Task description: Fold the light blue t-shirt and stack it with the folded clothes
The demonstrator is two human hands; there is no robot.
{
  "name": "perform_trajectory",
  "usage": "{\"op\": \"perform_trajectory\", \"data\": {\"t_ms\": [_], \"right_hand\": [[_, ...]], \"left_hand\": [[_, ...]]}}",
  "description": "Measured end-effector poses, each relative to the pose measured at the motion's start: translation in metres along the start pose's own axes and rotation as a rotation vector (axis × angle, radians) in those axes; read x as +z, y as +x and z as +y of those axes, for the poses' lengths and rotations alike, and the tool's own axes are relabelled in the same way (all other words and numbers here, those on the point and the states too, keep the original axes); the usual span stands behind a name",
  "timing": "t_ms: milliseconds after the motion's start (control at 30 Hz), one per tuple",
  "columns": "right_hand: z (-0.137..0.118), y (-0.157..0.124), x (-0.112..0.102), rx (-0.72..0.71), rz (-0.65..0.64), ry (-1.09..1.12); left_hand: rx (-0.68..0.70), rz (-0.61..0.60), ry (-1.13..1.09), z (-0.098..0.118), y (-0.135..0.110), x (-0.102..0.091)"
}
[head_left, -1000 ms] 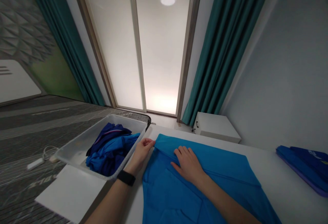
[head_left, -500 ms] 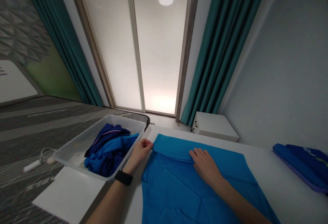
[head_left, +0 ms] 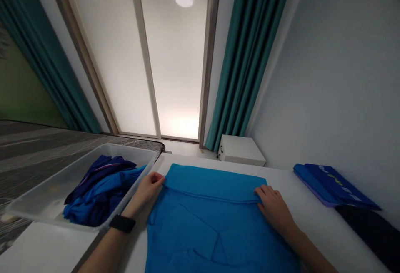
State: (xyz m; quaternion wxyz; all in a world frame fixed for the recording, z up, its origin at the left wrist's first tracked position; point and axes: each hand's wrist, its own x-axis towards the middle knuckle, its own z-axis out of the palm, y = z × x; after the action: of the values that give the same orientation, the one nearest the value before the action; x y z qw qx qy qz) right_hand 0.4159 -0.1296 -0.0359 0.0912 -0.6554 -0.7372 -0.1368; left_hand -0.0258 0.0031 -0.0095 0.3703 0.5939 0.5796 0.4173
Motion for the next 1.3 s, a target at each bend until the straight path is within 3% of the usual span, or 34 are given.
{"op": "perform_trajectory", "data": {"t_ms": [200,433,667,933,1300], "right_hand": [[0.033,-0.026,-0.002,0.128,0.037,0.241],[0.040,-0.044,-0.011,0.206,0.105,0.457],[0.040,-0.067,-0.004,0.136,-0.002,0.453],[0.038,-0.070,-0.002,0.161,0.051,0.471],[0.040,-0.068,-0.004,0.211,0.013,0.512]], "left_hand": [[-0.046,-0.030,0.033,0.010,-0.005,0.000],[-0.084,-0.004,0.096,0.015,-0.005,-0.010],[-0.101,-0.173,0.172,0.013,-0.008,-0.008],[-0.015,-0.109,0.326,0.008,-0.009,-0.007],[-0.072,-0.100,0.240,0.003,-0.018,-0.012]]}}
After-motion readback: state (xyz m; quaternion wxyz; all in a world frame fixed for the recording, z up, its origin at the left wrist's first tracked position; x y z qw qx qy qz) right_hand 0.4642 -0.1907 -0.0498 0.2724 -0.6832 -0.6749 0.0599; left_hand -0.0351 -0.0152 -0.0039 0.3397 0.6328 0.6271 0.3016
